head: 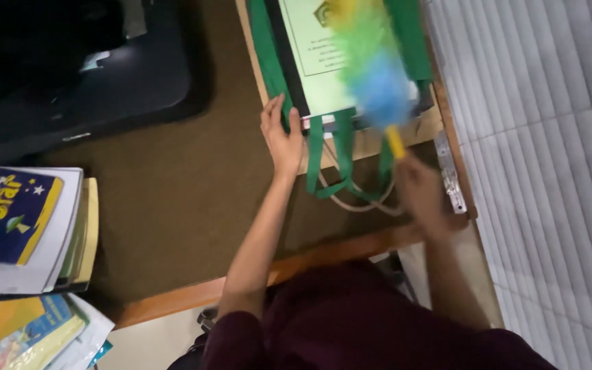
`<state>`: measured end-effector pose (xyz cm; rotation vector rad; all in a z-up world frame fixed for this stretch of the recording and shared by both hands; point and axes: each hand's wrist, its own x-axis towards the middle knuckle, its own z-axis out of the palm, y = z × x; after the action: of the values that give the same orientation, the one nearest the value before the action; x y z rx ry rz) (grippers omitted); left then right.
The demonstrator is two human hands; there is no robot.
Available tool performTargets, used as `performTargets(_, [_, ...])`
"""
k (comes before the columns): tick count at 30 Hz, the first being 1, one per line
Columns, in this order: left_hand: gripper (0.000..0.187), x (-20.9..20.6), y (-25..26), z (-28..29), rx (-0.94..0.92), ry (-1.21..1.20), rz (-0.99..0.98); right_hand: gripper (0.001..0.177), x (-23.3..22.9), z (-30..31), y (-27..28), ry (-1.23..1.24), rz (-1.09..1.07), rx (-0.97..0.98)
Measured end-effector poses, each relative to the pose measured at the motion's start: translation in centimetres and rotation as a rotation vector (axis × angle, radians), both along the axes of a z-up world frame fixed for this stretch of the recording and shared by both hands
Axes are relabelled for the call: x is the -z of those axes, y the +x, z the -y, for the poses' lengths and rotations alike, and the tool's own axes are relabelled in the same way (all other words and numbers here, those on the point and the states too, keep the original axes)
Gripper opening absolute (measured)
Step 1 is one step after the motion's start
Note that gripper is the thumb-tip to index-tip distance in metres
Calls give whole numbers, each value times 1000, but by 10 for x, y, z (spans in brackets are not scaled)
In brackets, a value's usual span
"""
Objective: The recorder is dusting and organizing various items on a desk, including books, documents, and bags.
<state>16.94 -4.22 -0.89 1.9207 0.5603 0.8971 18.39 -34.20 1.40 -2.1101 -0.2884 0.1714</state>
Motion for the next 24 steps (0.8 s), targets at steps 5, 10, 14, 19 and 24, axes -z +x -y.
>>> performTargets(5, [47, 9, 22, 2, -4, -28, -156, 28, -18, -37, -19, 15, 118, -110])
performTargets(10, [55, -8, 24, 6, -10, -58, -211, 28, -20, -9, 20, -22, 255, -135])
performTargets(14, [59, 4, 25, 3, -21, 7, -200, 23, -20, -9, 39, -198, 247, 15])
performTargets(19, [59, 2, 25, 5, -44, -8, -190, 20, -5, -23, 28, -93, 255, -62])
performTargets(24, [54, 11, 10, -7, -1, 3, -211, 23, -9, -14, 25, -111, 156, -165])
